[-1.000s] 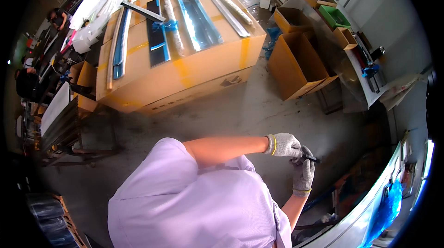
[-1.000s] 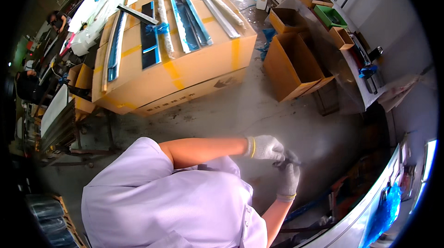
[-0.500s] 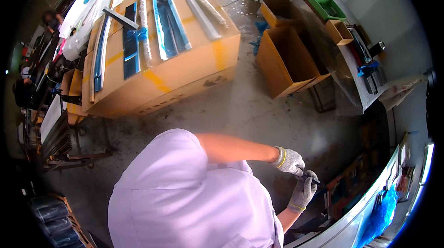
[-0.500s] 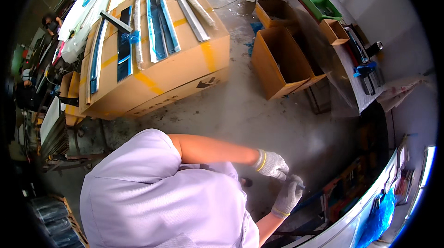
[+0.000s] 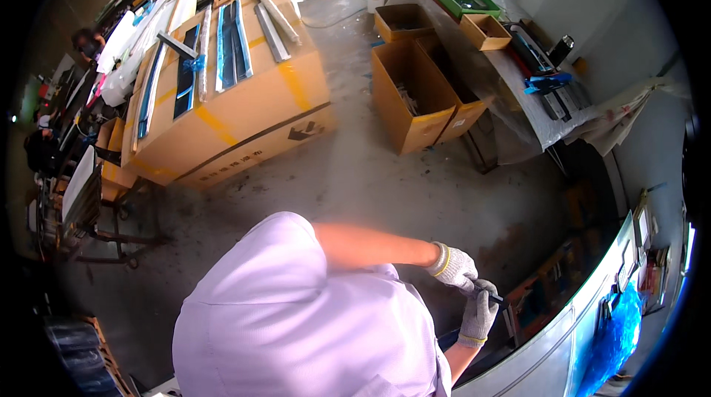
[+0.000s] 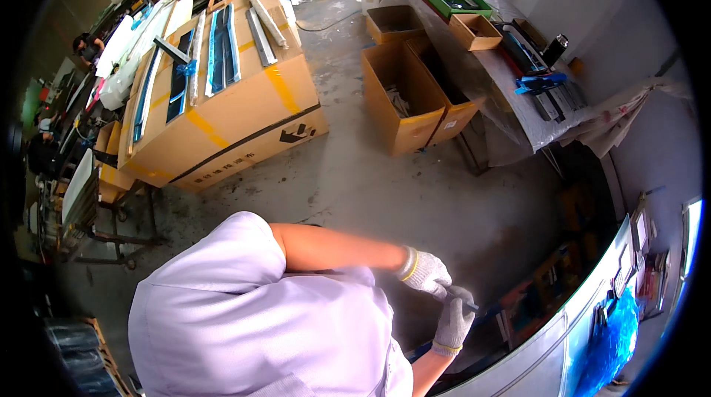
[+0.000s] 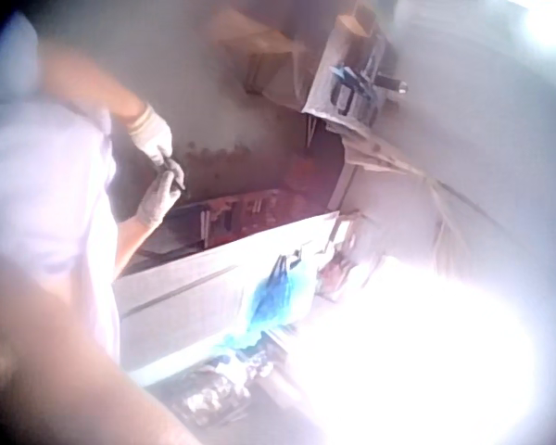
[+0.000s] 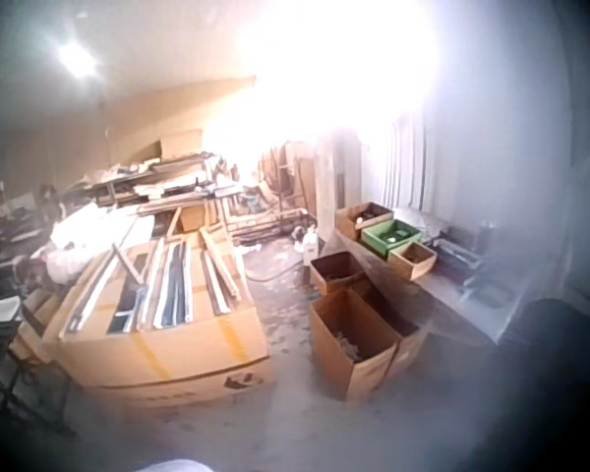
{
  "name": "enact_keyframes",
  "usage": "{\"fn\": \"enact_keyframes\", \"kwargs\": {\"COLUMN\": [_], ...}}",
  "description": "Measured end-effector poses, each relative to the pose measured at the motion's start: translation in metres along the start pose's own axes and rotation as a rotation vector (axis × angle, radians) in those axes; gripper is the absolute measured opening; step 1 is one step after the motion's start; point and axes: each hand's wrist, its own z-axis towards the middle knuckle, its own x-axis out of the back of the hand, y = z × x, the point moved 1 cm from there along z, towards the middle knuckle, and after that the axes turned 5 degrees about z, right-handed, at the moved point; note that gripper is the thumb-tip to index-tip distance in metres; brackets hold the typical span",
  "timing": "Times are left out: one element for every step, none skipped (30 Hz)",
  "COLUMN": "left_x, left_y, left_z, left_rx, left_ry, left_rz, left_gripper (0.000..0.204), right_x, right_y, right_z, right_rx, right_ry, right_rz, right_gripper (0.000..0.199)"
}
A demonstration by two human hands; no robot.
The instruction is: The person applies white tape strips to a large glass panel, then walks to retrieve a pair of gloves and puts them on. They return to the panel, place a metal frame around it, and use a marker to write on the glass surface. The person also handles a blue plastic bag and a utility knife during the process.
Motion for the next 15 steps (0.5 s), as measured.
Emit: {"fn": "enact_keyframes", "kwargs": {"left_x": [-0.002,-0.004,-0.005,-0.005,-0.007,-0.005,-0.002,0.003,0.006,0.012,0.022,0.032,0.040,0.047,0.054], "left_y": [0.008,0.015,0.021,0.024,0.025,0.022,0.018,0.016,0.008,0.001,-0.003,-0.008,-0.018,-0.032,-0.046], "left_z": [0.013,0.023,0.031,0.038,0.044,0.045,0.042,0.039,0.032,0.022,0.007,-0.010,-0.025,-0.044,-0.065], "left_rx": [0.001,0.001,0.003,0.008,-0.013,-0.001,0.015,0.021,0.011,0.042,0.064,0.087,0.109,0.137,0.166], "left_ry": [-0.010,-0.016,-0.021,-0.023,-0.005,0.003,0.013,0.023,0.065,0.077,0.089,0.102,0.124,0.165,0.206], "left_rz": [0.022,0.031,0.039,0.047,0.097,0.115,0.132,0.149,0.136,0.112,0.088,0.063,0.057,0.034,0.010], "left_gripper": [0.037,0.037,0.037,0.038,0.039,0.040,0.040,0.041,0.042,0.042,0.041,0.041,0.041,0.040,0.040], "right_x": [0.013,0.023,0.032,0.042,0.043,0.042,0.037,0.031,0.024,0.015,0.004,-0.010,-0.028,-0.049,-0.070], "right_y": [-0.009,-0.017,-0.022,-0.022,-0.024,-0.025,-0.025,-0.024,-0.021,-0.017,-0.013,-0.009,-0.003,0.003,0.009], "right_z": [-0.002,-0.003,-0.002,-0.001,0.000,0.006,0.009,0.014,0.020,0.028,0.037,0.046,0.056,0.066,0.077], "right_rx": [-0.011,-0.025,-0.030,-0.010,0.011,0.029,-0.017,-0.030,-0.045,-0.061,-0.061,-0.074,-0.086,-0.103,-0.101], "right_ry": [-0.003,-0.012,-0.039,-0.051,-0.065,-0.082,-0.049,-0.067,-0.087,-0.109,-0.150,-0.184,-0.219,-0.259,-0.302], "right_rz": [-0.007,-0.016,-0.001,-0.004,-0.009,-0.013,0.005,-0.006,-0.015,-0.024,-0.044,-0.062,-0.079,-0.096,-0.150], "right_gripper": [0.036,0.037,0.037,0.035,0.033,0.031,0.037,0.037,0.037,0.038,0.039,0.040,0.040,0.041,0.043]}}
